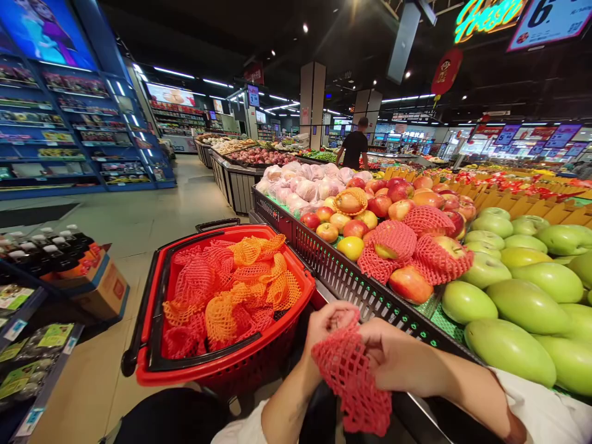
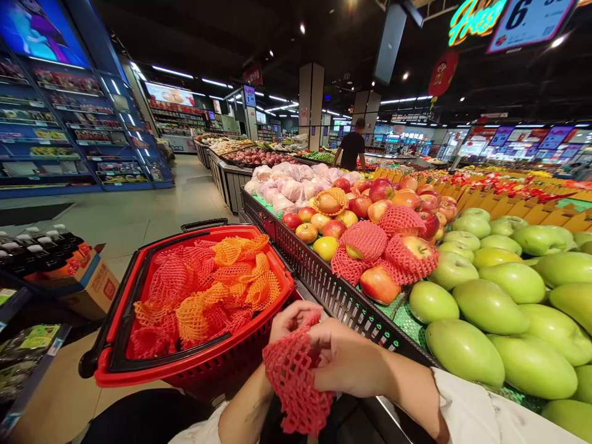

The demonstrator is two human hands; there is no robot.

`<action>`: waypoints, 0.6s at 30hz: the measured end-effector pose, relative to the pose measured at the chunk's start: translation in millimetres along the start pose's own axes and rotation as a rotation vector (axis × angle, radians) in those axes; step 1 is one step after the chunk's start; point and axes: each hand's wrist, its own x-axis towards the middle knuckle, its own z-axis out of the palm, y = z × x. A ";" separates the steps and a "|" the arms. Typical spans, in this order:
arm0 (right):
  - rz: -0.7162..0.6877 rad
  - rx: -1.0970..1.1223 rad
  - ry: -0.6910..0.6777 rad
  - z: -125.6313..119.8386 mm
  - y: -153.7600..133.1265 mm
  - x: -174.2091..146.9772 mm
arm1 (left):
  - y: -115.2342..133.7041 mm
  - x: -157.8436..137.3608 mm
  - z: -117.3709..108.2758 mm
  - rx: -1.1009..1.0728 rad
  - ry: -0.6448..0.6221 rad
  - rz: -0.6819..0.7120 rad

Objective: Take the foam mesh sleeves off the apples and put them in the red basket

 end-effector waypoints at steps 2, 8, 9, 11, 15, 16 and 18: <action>-0.025 -0.079 -0.064 3.1 -4.0 1.3 | 8.8 25.5 -2.9 0.160 0.060 0.161; 0.045 -0.127 -0.126 16.6 -1.5 -1.4 | 31.1 103.9 2.1 0.873 0.205 0.448; 0.068 -0.125 -0.104 16.8 2.2 -1.6 | 30.3 110.1 4.7 0.971 0.193 0.440; 0.133 -0.115 -0.075 15.2 10.8 -1.2 | 26.4 115.9 9.0 1.064 0.175 0.413; 0.045 -0.144 -0.156 9.1 25.2 1.8 | 19.3 113.9 13.9 1.069 0.159 0.381; -0.009 -0.169 -0.172 7.7 27.4 2.6 | 18.8 113.1 15.0 1.057 0.161 0.382; -0.102 -0.254 -0.119 5.2 29.4 4.2 | 18.6 112.5 16.6 1.016 0.184 0.405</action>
